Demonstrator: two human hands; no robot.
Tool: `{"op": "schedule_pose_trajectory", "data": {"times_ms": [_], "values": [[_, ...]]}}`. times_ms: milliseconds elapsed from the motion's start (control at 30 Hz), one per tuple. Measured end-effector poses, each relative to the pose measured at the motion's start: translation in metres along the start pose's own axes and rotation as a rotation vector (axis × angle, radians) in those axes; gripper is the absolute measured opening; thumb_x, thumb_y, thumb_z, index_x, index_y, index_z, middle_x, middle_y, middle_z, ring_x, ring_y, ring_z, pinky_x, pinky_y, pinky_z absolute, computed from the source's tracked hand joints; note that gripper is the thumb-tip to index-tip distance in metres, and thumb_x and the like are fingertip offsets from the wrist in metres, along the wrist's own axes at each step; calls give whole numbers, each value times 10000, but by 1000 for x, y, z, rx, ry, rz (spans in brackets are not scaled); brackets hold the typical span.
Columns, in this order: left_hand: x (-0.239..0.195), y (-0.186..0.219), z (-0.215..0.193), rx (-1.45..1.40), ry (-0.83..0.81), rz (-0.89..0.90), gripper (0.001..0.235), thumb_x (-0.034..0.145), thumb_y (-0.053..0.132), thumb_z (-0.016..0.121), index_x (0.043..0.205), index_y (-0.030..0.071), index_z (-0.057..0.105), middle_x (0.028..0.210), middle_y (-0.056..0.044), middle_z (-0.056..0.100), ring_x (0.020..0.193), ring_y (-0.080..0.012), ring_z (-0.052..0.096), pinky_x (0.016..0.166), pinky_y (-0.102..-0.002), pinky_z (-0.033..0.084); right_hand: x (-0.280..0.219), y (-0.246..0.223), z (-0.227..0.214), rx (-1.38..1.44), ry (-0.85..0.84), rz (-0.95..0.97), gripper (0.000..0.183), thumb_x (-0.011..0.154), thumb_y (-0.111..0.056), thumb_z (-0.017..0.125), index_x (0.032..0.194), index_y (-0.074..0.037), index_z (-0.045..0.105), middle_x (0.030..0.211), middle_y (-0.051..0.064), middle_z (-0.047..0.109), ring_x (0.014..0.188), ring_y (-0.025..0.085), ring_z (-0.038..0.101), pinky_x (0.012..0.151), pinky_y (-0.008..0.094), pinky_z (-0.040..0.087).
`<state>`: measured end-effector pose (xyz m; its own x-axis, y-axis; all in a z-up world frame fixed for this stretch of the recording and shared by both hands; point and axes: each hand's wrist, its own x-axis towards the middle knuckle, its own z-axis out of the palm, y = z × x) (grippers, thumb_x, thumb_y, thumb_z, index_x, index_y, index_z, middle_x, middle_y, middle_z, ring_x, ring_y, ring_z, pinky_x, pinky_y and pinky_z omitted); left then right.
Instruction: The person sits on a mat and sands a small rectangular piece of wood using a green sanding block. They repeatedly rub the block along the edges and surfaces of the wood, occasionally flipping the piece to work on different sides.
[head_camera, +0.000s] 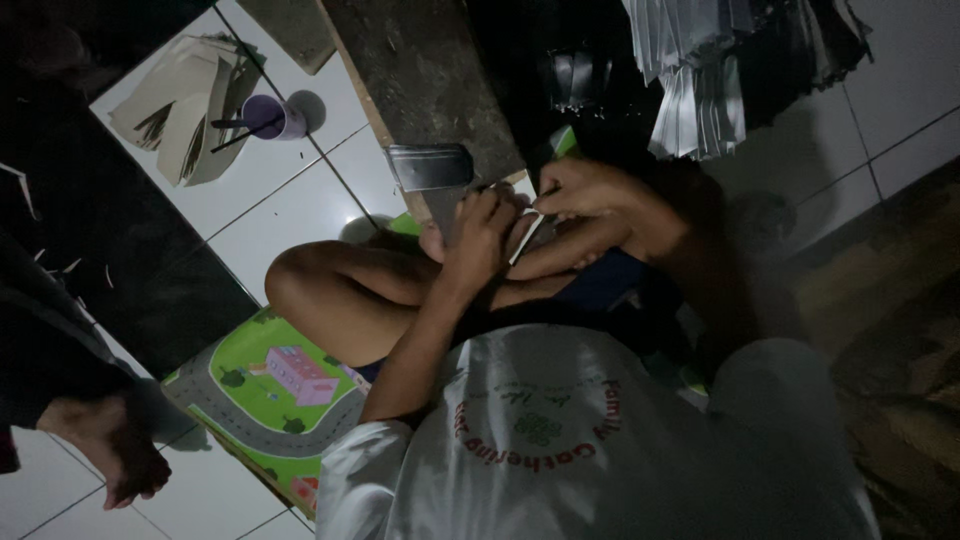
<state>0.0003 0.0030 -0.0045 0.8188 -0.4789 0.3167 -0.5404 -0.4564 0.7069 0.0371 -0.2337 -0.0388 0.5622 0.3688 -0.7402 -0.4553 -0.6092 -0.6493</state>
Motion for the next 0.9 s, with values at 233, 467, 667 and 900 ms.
{"op": "schedule_pose_trajectory", "data": {"times_ms": [233, 467, 667, 900], "values": [[-2, -4, 6, -7, -8, 8, 124, 897, 137, 811, 976, 64, 750, 982, -56, 665, 913, -243, 595, 820, -385, 428, 0, 1, -19, 188, -140, -48, 316, 937, -322, 734, 921, -11, 685, 808, 59, 694, 733, 134, 649, 640, 273, 529], [-9, -11, 8, 2, -72, 38, 150, 892, 105, 775, 1033, 61, 746, 1043, -51, 666, 984, -260, 611, 866, -395, 439, -4, -26, -13, -157, -82, 137, 315, 898, -318, 733, 978, -19, 675, 841, 99, 713, 749, 180, 685, 640, 322, 564], [-11, 1, 4, 93, 11, 7, 350, 855, 151, 791, 1155, -13, 717, 1126, -142, 628, 989, -343, 584, 824, -435, 435, -8, -20, -2, -301, 41, -69, 313, 894, -283, 725, 972, 21, 719, 827, 103, 716, 736, 199, 670, 615, 351, 536], [-14, 2, 9, 78, 43, 35, 193, 883, 128, 788, 1053, 59, 729, 1130, -73, 661, 996, -296, 598, 847, -425, 452, 2, 0, -20, 172, -153, -48, 373, 927, -331, 756, 899, 36, 693, 789, 113, 691, 681, 155, 643, 607, 300, 545]]}}
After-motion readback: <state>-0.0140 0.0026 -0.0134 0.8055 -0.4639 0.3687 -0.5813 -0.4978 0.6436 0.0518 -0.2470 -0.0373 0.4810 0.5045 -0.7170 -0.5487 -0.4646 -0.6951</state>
